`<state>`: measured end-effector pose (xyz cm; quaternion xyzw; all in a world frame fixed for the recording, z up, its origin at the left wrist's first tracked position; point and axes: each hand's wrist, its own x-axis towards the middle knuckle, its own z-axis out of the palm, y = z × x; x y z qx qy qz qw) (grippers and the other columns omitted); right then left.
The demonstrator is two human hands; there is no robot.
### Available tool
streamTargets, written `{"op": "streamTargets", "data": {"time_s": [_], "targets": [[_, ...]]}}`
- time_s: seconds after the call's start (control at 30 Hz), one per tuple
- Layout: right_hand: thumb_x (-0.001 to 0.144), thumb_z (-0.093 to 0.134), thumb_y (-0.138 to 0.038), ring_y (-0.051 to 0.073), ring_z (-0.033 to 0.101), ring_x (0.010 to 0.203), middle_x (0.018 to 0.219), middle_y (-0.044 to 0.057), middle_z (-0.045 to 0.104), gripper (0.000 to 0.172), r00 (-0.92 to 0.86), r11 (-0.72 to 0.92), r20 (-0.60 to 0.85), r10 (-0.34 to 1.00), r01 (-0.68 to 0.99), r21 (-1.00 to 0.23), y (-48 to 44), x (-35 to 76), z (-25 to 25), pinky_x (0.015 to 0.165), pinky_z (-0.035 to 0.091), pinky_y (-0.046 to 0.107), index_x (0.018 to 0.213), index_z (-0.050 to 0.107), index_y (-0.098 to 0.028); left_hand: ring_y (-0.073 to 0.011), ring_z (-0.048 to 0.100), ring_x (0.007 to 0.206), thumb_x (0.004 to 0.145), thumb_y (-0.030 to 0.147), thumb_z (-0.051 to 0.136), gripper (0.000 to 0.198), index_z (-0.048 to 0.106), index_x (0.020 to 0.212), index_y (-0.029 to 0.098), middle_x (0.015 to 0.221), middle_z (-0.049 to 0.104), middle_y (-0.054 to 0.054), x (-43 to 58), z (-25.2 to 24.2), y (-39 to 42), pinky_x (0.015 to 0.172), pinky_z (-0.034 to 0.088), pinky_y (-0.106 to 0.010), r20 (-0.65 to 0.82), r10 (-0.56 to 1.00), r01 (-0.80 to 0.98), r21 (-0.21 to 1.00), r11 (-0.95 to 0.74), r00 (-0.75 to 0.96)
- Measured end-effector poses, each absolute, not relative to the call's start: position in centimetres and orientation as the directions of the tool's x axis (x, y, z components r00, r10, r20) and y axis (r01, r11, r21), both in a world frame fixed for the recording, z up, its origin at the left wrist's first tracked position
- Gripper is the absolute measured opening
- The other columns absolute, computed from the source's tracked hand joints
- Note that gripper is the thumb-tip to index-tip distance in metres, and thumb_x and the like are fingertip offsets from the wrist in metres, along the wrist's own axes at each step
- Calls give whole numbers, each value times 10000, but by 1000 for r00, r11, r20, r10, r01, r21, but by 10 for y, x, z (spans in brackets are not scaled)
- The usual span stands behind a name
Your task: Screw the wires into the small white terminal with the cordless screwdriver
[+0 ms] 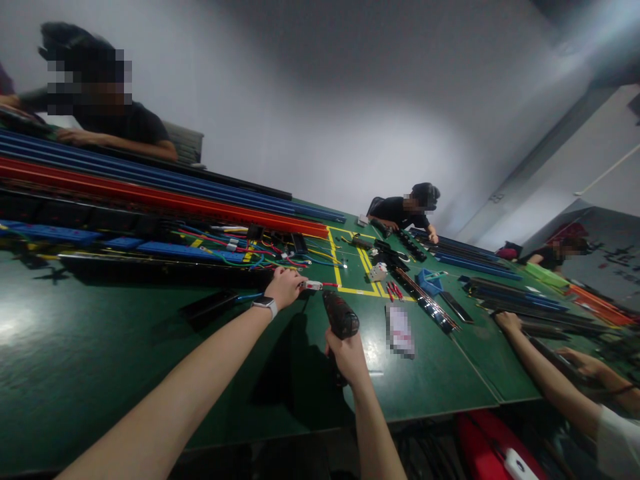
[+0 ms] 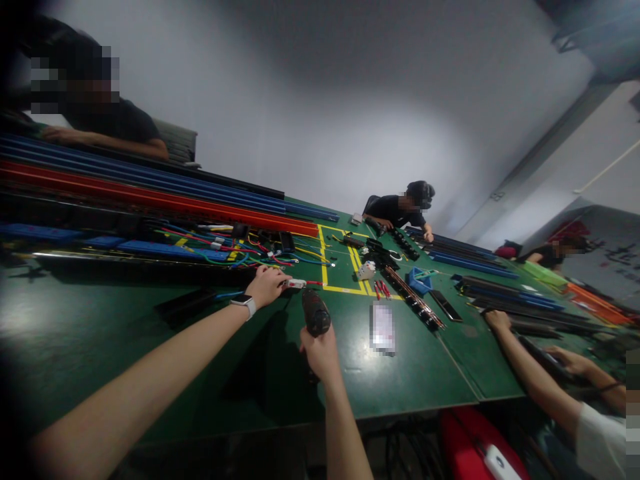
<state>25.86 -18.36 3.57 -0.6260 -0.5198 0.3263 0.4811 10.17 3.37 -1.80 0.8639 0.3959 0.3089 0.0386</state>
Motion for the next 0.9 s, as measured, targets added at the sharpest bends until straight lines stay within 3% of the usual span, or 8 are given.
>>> {"op": "streamTargets", "data": {"time_s": [0.9], "targets": [[803, 590, -308, 173, 573, 531, 552, -25, 583, 97, 258, -20, 66, 964, 315, -949, -183, 259, 34, 553, 447, 276, 786, 579, -213, -270, 609, 1069, 895, 309, 609, 268, 740, 1128, 309, 1103, 730, -93, 103, -22, 36, 1046, 287, -507, 525, 690, 655, 294, -697, 498]]}}
